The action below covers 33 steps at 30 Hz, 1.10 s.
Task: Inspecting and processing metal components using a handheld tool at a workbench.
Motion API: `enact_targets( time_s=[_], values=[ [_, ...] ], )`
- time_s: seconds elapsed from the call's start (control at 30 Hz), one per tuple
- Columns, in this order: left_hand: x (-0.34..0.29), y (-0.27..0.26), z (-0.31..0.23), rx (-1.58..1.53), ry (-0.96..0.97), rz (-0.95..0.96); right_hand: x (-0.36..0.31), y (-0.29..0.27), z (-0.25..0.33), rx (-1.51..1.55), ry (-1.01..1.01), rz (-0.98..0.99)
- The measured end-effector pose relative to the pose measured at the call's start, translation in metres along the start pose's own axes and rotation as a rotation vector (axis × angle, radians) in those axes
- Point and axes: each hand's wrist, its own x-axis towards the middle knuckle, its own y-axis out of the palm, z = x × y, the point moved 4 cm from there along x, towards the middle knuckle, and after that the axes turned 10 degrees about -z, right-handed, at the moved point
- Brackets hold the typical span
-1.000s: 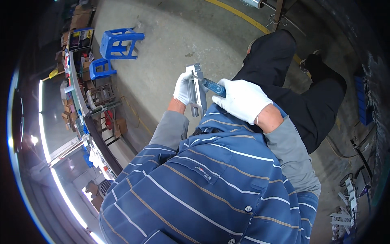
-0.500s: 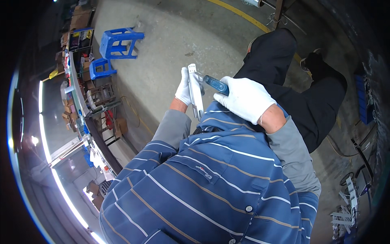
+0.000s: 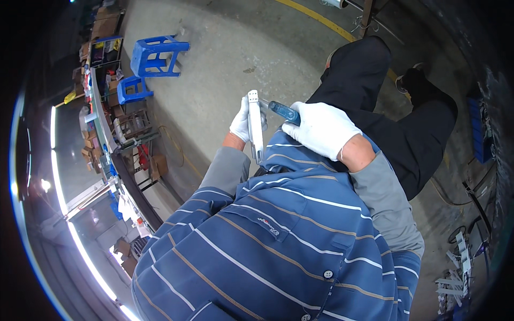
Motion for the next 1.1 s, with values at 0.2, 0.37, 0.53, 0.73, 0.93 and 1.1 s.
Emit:
enact_targets(
  time_s=[0.2,0.37,0.53,0.73,0.93,1.1],
  values=[
    [0.004,0.002,-0.001,-0.014,-0.017,0.068,0.001,0.003,-0.002,-0.028,0.000,-0.012],
    [0.009,0.001,0.003,0.000,0.024,0.124,0.002,0.000,-0.003,-0.025,0.008,-0.028],
    [0.010,0.006,0.003,0.016,0.074,0.127,0.003,0.000,-0.006,-0.010,0.011,-0.040],
    [0.004,0.009,0.001,0.039,0.073,0.081,0.002,0.002,-0.006,-0.010,-0.001,-0.059],
    [0.009,-0.015,0.007,0.037,0.059,0.042,0.005,0.006,-0.002,-0.030,-0.036,-0.061],
    [-0.001,0.006,-0.002,0.012,0.121,0.067,0.005,-0.004,0.004,-0.040,-0.033,-0.049]
  ],
)
